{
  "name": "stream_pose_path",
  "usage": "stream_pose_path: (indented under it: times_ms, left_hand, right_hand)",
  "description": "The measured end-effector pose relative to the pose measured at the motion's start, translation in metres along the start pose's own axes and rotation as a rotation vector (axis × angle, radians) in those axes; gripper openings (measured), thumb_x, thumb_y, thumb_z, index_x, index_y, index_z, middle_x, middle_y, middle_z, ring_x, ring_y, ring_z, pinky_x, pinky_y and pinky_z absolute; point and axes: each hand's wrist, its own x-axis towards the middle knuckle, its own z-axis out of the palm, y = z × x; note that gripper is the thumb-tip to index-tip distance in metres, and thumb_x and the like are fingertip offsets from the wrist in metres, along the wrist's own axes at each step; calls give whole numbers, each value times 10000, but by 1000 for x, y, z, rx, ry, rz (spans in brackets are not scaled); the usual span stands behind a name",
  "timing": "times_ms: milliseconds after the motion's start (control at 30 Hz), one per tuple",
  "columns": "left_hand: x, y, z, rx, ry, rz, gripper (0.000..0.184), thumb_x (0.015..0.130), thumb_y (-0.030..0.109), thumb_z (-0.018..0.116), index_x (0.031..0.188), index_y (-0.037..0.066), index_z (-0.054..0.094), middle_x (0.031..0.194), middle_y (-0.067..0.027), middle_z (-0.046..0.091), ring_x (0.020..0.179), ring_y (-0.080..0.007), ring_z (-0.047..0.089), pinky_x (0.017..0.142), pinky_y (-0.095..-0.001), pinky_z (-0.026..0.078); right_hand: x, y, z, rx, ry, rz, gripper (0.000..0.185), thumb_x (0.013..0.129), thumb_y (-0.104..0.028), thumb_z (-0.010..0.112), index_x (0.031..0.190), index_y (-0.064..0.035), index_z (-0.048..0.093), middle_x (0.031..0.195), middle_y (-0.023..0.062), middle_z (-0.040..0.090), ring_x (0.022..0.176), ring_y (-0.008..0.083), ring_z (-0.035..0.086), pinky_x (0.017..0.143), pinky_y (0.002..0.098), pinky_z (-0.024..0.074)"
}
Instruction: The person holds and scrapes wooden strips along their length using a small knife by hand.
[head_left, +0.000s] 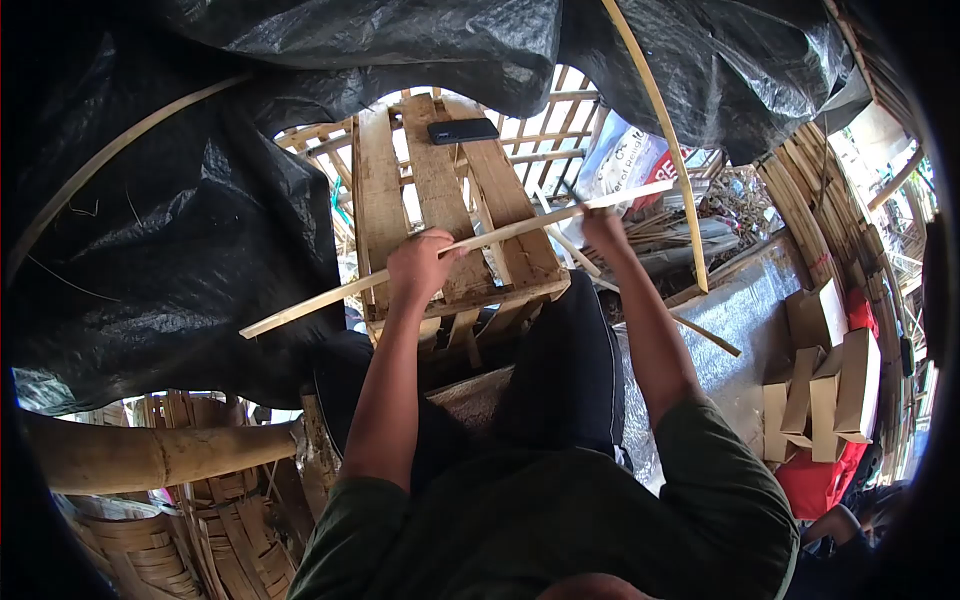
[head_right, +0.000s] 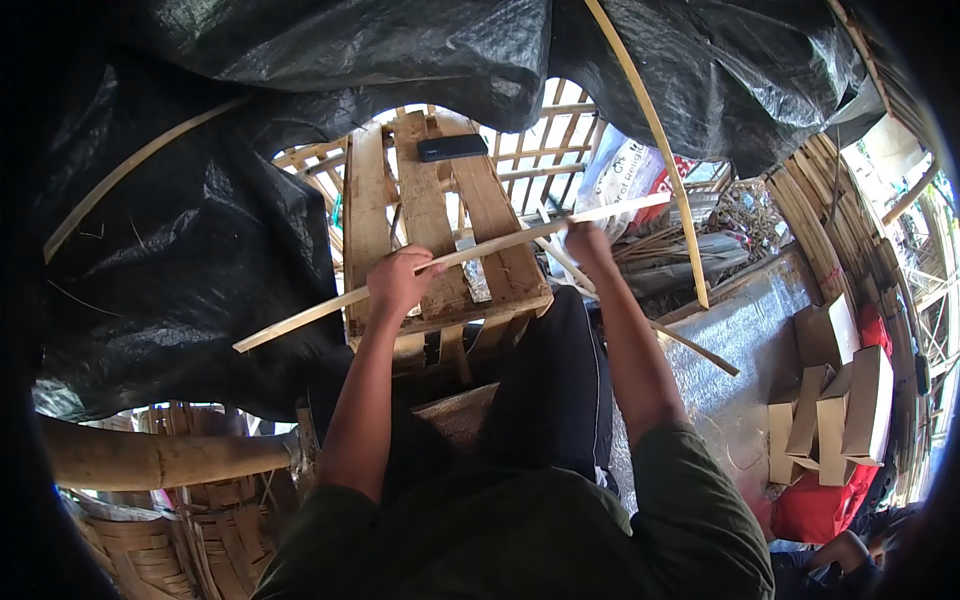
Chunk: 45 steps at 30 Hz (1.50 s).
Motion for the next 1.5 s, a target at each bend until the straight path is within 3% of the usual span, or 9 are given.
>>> stream_pose_path:
  times_ms: [100, 300, 367, 567, 700, 733, 1367, 1433, 1500]
  left_hand:
    - [2, -1, -2, 7, 14, 14, 345, 771, 446, 745, 890, 121, 737, 936, 23, 706, 824, -225, 683, 705, -328, 528]
    - [4, -6, 7, 23, 22, 7, 335, 792, 449, 724, 892, 129, 735, 920, 22, 704, 806, -224, 682, 701, -334, 529]
    - [4, -7, 6, 26, 13, -4, 355, 794, 459, 720, 893, 119, 737, 939, 21, 703, 814, -230, 682, 707, -334, 527]
    - [5, -6, 0, 29, 8, 9, 336, 793, 448, 724, 898, 129, 738, 916, 24, 701, 791, -230, 679, 697, -339, 523]
    - [5, -7, 5, 9, 42, 37, 340, 788, 453, 726, 882, 127, 736, 918, 41, 694, 769, -223, 674, 683, -340, 520]
    - [5, -8, 5, 22, 38, 42, 341, 788, 454, 726, 876, 125, 734, 921, 47, 692, 763, -221, 673, 678, -339, 518]
    - [4, -11, 9, -18, 53, 73, 336, 777, 430, 747, 859, 104, 730, 914, 43, 678, 724, -221, 662, 655, -329, 507]
    - [6, -13, 9, -6, 54, 66, 335, 777, 430, 747, 859, 105, 730, 908, 37, 679, 715, -225, 661, 650, -333, 508]
    - [5, -9, 7, -6, 35, 51, 333, 776, 426, 748, 859, 104, 729, 910, 35, 680, 716, -227, 662, 650, -334, 508]
  right_hand:
    - [16, 26, -3, 189, -11, 185, 436, 958, -388, 486, 1061, 24, 586, 864, 294, 650, 855, 485, 623, 736, 540, 501]
    - [14, 30, 17, -482, 109, -379, 401, 967, -370, 478, 993, -4, 641, 800, 253, 666, 701, 371, 673, 598, 457, 540]
    - [18, 35, -1, 65, 62, 211, 433, 965, -377, 475, 961, 16, 658, 779, 256, 667, 776, 385, 675, 655, 471, 527]
    - [-16, 22, -28, 58, 20, -82, 579, 972, -445, 430, 827, 68, 654, 765, 324, 630, 828, 480, 638, 753, 505, 507]
    - [-9, 38, 0, -60, 115, -159, 595, 975, -477, 422, 824, 48, 658, 653, 247, 634, 593, 384, 663, 507, 440, 508]
    - [-39, -5, -13, 299, -48, 210, 578, 979, -477, 435, 838, 40, 653, 589, 180, 608, 472, 314, 626, 416, 417, 464]
    - [-6, 7, -20, 246, -71, 290, 462, 994, -388, 460, 976, 33, 651, 560, 89, 548, 391, 178, 522, 377, 359, 427]
    - [-41, -31, -6, 467, -363, 158, 522, 992, -409, 469, 919, 72, 658, 546, 94, 551, 419, 201, 559, 384, 367, 438]
    - [40, 56, 36, -76, -344, -329, 529, 987, -409, 480, 1035, 99, 617, 668, 163, 637, 530, 251, 631, 433, 393, 487]
